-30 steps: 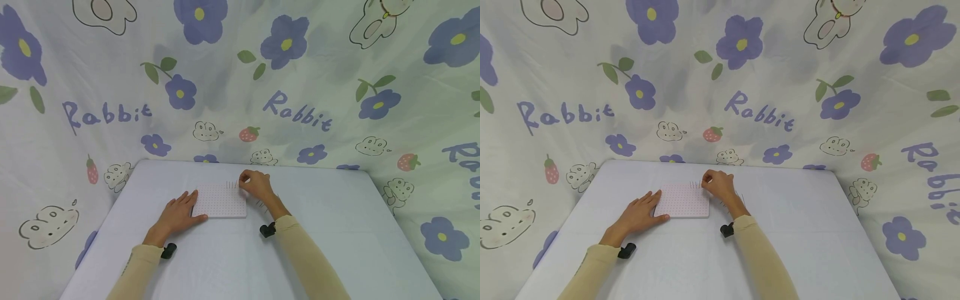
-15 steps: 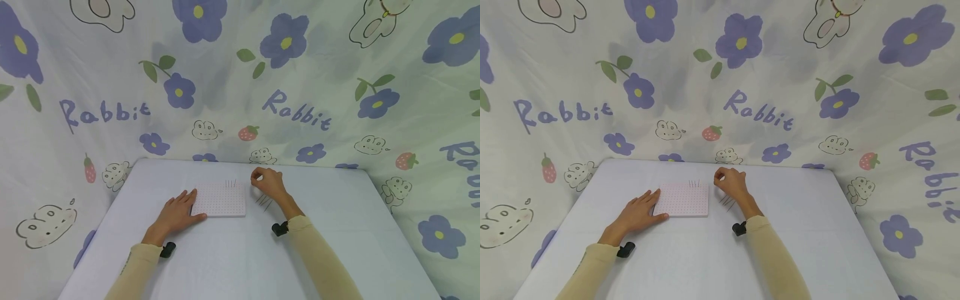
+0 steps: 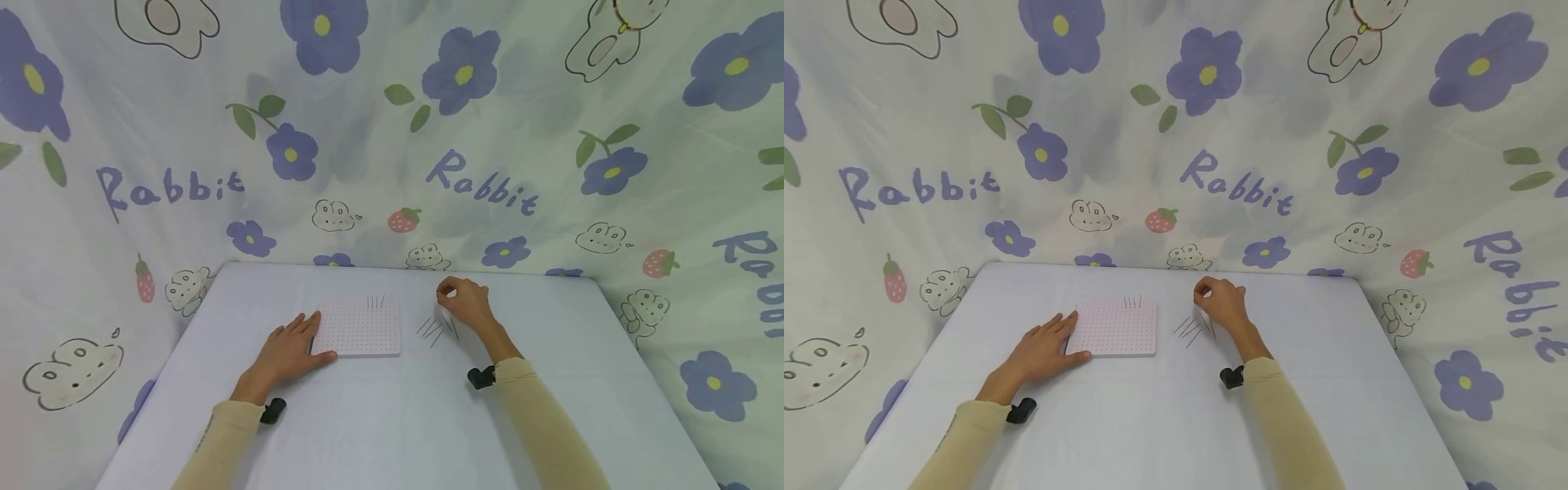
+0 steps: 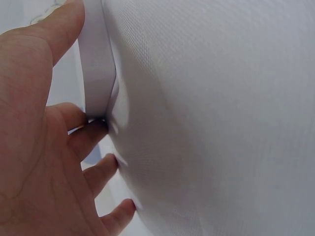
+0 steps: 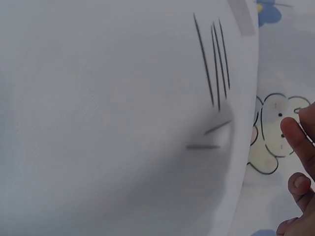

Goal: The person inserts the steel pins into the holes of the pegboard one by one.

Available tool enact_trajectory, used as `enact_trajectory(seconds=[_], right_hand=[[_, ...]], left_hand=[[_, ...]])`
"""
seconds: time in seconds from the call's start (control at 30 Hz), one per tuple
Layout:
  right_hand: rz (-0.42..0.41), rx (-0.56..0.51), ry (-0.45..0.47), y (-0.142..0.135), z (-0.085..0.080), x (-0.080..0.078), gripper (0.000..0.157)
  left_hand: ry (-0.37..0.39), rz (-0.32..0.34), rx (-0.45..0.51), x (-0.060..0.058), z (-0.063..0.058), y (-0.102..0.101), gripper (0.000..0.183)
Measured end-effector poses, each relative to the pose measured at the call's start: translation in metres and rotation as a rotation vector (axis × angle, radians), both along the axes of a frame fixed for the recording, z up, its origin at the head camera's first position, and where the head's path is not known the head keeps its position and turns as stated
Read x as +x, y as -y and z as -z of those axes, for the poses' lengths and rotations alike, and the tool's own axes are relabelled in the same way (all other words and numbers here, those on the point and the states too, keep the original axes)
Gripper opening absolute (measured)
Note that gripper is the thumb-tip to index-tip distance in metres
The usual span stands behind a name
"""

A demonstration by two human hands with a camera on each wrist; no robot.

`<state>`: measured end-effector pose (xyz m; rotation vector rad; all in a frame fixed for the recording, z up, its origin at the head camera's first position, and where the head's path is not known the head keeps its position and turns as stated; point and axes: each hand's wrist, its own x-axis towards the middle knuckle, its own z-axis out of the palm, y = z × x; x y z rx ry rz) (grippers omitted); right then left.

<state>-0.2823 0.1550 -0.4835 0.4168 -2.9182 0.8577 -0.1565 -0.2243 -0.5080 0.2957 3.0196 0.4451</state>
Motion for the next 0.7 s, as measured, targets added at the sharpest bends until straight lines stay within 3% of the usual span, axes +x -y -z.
enact_trajectory(seconds=[0.7], right_hand=[[0.039,0.015,0.149,-0.037,0.028,0.018,0.016]], left_hand=[[-0.014,0.01,-0.016,0.001,-0.001,-0.001,0.1]])
